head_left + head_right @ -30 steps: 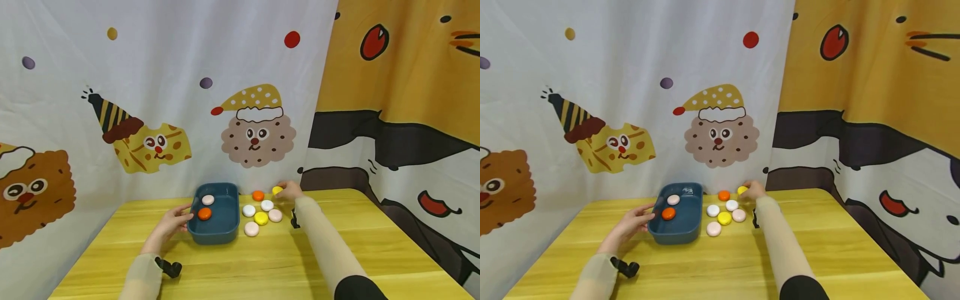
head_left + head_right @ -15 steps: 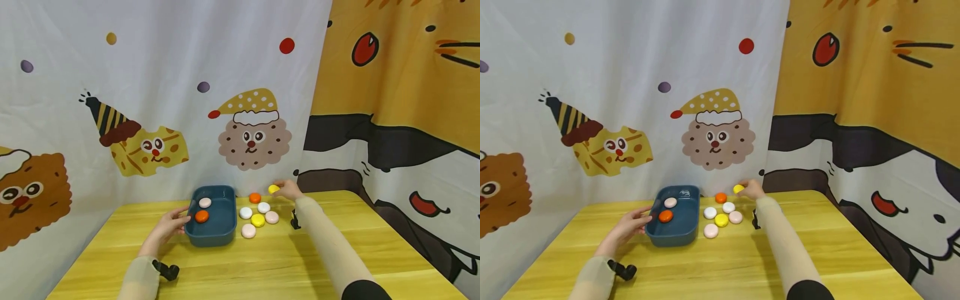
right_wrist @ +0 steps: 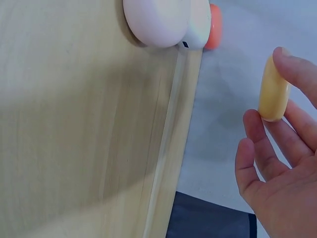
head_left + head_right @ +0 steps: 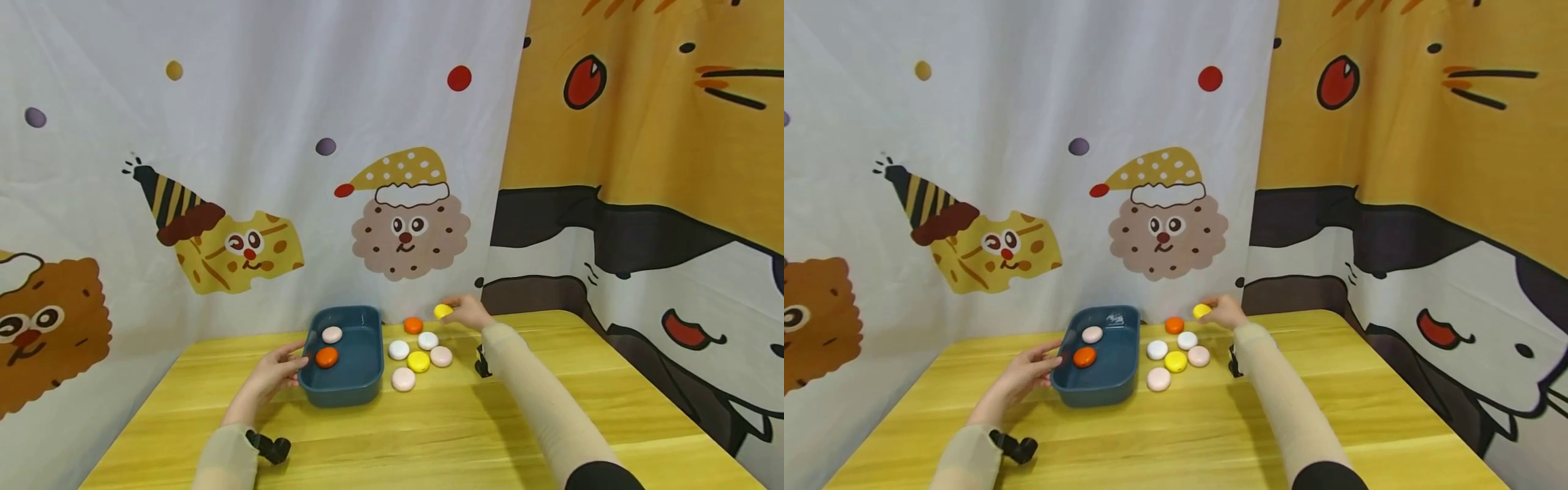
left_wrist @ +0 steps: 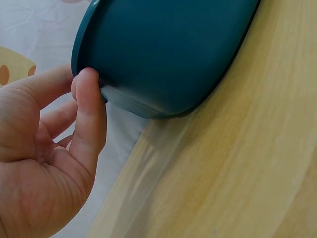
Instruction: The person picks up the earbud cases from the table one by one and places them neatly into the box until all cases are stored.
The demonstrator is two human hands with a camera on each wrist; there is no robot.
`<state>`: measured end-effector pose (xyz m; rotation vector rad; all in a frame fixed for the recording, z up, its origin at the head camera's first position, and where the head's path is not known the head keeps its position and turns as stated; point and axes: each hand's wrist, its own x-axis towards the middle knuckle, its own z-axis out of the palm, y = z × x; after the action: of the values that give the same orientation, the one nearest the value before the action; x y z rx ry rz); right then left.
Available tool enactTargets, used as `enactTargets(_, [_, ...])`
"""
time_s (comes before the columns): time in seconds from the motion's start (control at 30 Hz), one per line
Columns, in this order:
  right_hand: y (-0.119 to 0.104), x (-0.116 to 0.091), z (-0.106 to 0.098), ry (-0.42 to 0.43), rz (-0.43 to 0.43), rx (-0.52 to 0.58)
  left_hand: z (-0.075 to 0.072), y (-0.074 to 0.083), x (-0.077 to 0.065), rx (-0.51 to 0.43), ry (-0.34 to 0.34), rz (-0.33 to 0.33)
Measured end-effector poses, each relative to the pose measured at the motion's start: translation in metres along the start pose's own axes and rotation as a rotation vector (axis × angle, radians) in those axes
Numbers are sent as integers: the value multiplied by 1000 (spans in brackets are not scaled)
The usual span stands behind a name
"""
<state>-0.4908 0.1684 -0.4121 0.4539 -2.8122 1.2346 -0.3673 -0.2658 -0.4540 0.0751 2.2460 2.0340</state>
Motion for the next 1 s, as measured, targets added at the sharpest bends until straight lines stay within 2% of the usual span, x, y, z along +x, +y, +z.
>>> enactTargets(0.17, [-4, 0, 4, -21, -24, 19, 0, -1, -2, -11, 0, 5])
enactTargets(0.5, [-16, 0, 12, -27, -22, -32, -1, -4, -2, -17, -1, 5])
enactTargets(1.0, [-40, 5, 25, -87, -61, -9, -1, -3, 1, -24, -6, 5])
